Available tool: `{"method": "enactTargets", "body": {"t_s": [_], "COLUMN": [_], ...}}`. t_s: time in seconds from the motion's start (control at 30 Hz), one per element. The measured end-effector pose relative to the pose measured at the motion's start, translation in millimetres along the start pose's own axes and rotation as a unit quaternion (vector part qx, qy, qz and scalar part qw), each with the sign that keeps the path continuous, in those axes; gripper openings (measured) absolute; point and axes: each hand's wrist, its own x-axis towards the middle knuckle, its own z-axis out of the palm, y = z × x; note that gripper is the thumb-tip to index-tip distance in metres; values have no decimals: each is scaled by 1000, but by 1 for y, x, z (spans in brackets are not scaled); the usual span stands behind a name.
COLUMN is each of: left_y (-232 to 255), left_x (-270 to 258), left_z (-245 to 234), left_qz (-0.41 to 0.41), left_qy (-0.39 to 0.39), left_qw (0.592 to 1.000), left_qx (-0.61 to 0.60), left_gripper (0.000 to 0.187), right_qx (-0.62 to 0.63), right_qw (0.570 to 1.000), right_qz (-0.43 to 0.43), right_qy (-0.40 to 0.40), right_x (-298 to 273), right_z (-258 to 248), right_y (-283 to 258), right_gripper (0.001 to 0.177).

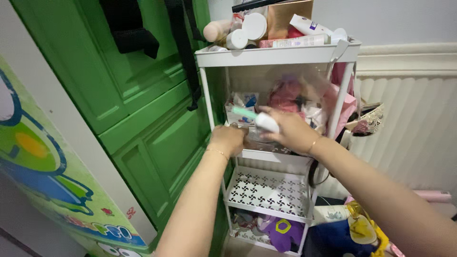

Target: The person organizes various small items, including toys, cosmetic bottles, and hair accessories, by picking them up from the floor and placing them onto the shelves of a white plastic rack or into a small clear container.

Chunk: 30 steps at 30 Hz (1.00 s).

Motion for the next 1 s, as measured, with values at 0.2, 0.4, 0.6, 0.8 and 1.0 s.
{"method": "enactTargets", "body": {"t_s": [0.2,0.4,0.6,0.8,1.0], "left_y": [2,4,16,15,17], "left_x": [-3,7,-16,-12,10], "left_z": [-14,-27,-27,-12,-6], "left_qz": [-25,-55,-77,-142,-184], "left_qy": [-145,-209,-130,110,320], "left_qw": [989,974,971,913,844], "left_qx": [2,-62,-185,-365,-388], "left_gripper": [35,46,49,43,63], "right_qx": [-130,-88,302,308,277], "right_qw": [959,945,902,905,939], "right_qz": [153,223,308,290,184], "right_qy": [-201,-222,3,47,86], "right_x": [6,30,34,60,99], "right_z": [15,6,10,13,21], "right_y": [4,-1,2,17,7], "right_gripper": [72,63,45,37,41]}}
